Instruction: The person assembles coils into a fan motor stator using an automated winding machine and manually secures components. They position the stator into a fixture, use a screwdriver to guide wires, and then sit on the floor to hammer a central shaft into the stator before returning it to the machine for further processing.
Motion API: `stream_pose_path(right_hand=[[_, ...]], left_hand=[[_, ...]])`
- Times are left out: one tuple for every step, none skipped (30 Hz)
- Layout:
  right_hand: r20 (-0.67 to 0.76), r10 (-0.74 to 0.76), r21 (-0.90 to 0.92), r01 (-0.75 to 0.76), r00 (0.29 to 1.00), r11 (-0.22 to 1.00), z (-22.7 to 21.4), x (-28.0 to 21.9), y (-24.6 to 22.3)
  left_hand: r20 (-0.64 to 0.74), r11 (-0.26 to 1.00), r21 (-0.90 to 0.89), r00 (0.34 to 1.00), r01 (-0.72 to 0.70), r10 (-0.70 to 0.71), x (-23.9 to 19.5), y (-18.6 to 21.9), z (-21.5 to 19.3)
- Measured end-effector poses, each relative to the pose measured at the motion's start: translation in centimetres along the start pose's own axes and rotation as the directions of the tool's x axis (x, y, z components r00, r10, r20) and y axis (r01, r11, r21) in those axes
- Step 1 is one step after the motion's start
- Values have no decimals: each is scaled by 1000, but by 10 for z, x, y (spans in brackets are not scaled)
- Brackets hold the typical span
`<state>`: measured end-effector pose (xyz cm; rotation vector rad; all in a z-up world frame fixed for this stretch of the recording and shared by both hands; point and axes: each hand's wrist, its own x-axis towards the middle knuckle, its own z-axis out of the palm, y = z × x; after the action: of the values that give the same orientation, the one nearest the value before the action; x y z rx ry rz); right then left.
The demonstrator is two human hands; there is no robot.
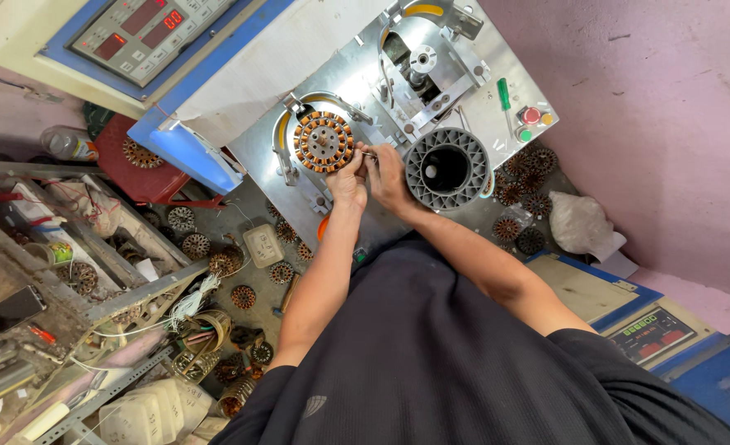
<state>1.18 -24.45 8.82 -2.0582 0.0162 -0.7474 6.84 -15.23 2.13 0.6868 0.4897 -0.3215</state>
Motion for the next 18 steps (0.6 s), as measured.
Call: stream_pose_path(right_hand=[[-1,35,-5,-35,999,999,3,-3,-3],[2,68,-10,-68,998,998,3,-7,-8],[31,85,0,-85,996,996,2,-10,-12],[64,100,10,-100,993,995,-4,-13,-16],[98,113,19,-116,989,993,-8,-16,-22],[149,95,-25,-92,984,995,-14,-17,-30],[200,78,-67,-66,977,996,-21,-20,-40],[252,62,-110,-35,966,993,-29,-20,-50],[286,51,-127,-15,957,992,-35,-19,-61],[322,38,-141,8,946,990,-40,-17,-71],[358,25,-154,32,934,988,-43,-11,-80],[384,67,-93,-33,921,995,-42,-3,-87],[414,106,-36,-100,904,994,-40,6,-92],[448,146,18,-172,882,985,-37,16,-96],[466,184,-10,-202,865,979,-31,27,-98],[482,221,-40,-230,848,972,-22,42,-97],[495,258,-71,-258,829,964,-12,56,-95],[478,194,-95,-169,857,981,-2,68,-94]], left_hand=[[7,1000,17,1000,12,-12,1,1,-4],[10,999,38,1000,17,-17,2,0,-8],[14,998,59,1000,21,-22,2,-2,-12],[15,997,77,1000,23,-24,1,-5,-17],[-1,987,160,1000,18,-18,0,-8,-22],[-15,971,239,1000,14,-11,-3,-12,-27],[-29,949,316,1000,12,-3,-6,-16,-34],[-38,903,430,999,25,-10,-10,-19,-40],[-48,843,537,999,39,-15,-15,-22,-47],[-60,772,634,998,50,-16,-21,-25,-54],[-26,717,697,999,0,24,-27,-27,-61],[7,656,753,998,-49,67,-35,-28,-69],[42,588,803,993,-97,106,-41,-28,-75],[65,507,849,982,-147,176,-47,-28,-80],[92,419,888,966,-190,242,-54,-30,-82],[126,324,919,945,-226,302,-58,-30,-83],[105,368,907,957,-203,269,-62,-28,-83],[91,410,894,968,-182,232,-65,-26,-82]])
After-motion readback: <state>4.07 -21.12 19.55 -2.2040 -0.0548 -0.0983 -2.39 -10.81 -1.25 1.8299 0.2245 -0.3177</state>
